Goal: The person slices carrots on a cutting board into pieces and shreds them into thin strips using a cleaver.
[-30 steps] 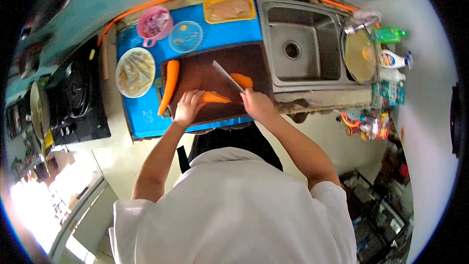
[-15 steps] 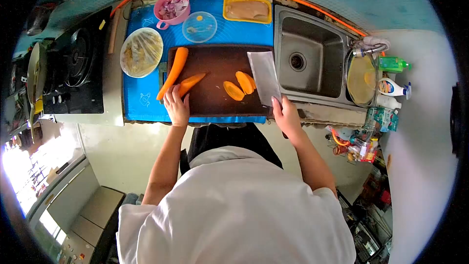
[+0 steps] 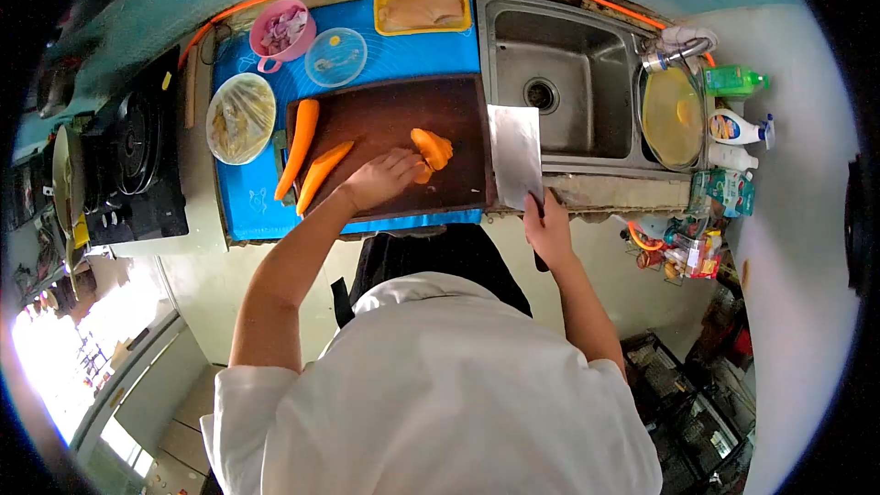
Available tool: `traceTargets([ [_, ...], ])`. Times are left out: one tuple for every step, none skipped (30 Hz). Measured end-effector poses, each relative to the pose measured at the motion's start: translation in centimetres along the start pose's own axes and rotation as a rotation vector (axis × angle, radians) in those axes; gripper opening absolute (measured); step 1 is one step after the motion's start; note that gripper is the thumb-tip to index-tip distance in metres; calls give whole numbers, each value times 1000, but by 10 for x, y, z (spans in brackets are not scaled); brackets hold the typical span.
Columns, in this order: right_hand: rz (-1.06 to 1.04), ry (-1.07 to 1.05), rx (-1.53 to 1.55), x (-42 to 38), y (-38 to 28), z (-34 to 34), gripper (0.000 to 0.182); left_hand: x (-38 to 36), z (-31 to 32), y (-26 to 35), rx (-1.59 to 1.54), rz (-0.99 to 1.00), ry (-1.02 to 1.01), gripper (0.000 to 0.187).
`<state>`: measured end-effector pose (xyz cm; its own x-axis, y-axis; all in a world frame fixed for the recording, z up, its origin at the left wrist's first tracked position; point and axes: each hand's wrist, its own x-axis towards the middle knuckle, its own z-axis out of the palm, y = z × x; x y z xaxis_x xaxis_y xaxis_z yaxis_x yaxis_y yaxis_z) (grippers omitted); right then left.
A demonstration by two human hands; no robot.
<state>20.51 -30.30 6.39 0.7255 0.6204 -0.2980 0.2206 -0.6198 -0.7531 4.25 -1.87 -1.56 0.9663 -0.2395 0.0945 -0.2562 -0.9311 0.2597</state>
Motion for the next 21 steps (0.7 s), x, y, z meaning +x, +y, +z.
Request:
traceTargets([
  [-19,11,-26,-3,8,-1,21,0,-3,-1,27,31,-34,32],
  [-21,20,-21,-5,15,-2,21,1,-6,-2,54,62,-66,32],
  [-24,30,-16,-7,14,-4,21,4,-10,-7,-25,51,-86,33],
  [-8,34,21,-10,11,-8,21,7,-14,-11,-106,38,-109,34],
  [5,36,39,-14,11,-10,21,9,-16,-13,-190,25,-134,35],
  [18,38,56,-18,11,-11,21,11,-17,-15,-134,29,-115,35],
  [21,42,52,-19,13,-12,21,16,-18,-20,-75,35,-93,35],
  [24,43,47,-20,15,-13,21,20,-18,-22,-17,39,-70,35],
  [52,33,39,-23,17,-12,21,23,-16,-23,-29,-1,-59,36],
  [77,24,30,-24,20,-12,21,29,-12,-24,-39,-41,-44,37],
  [101,14,21,-24,22,-12,22,34,-8,-25,-48,-81,-29,38],
  [87,27,31,-27,20,-13,21,35,-4,-24,-65,-97,-7,40],
  [72,39,41,-28,16,-13,21,36,0,-24,-80,-113,16,42],
  [53,53,49,-28,14,-13,21,39,5,-24,-94,-129,41,45],
  [46,64,57,-29,14,-12,21,41,8,-23,-117,-153,95,46],
  [41,75,65,-30,15,-10,21,41,12,-21,-140,-176,148,49],
  [35,88,73,-31,15,-9,21,42,15,-19,-164,-197,202,51],
  [48,76,79,-32,15,-10,21,48,9,-12,-184,-219,190,53],
  [63,62,84,-33,14,-10,21,58,-4,0,-205,-242,175,55],
  [77,46,90,-34,13,-10,20,68,-16,12,-227,-266,161,58],
  [83,46,88,-35,12,-10,20,75,-23,21,-180,-275,22,67],
])
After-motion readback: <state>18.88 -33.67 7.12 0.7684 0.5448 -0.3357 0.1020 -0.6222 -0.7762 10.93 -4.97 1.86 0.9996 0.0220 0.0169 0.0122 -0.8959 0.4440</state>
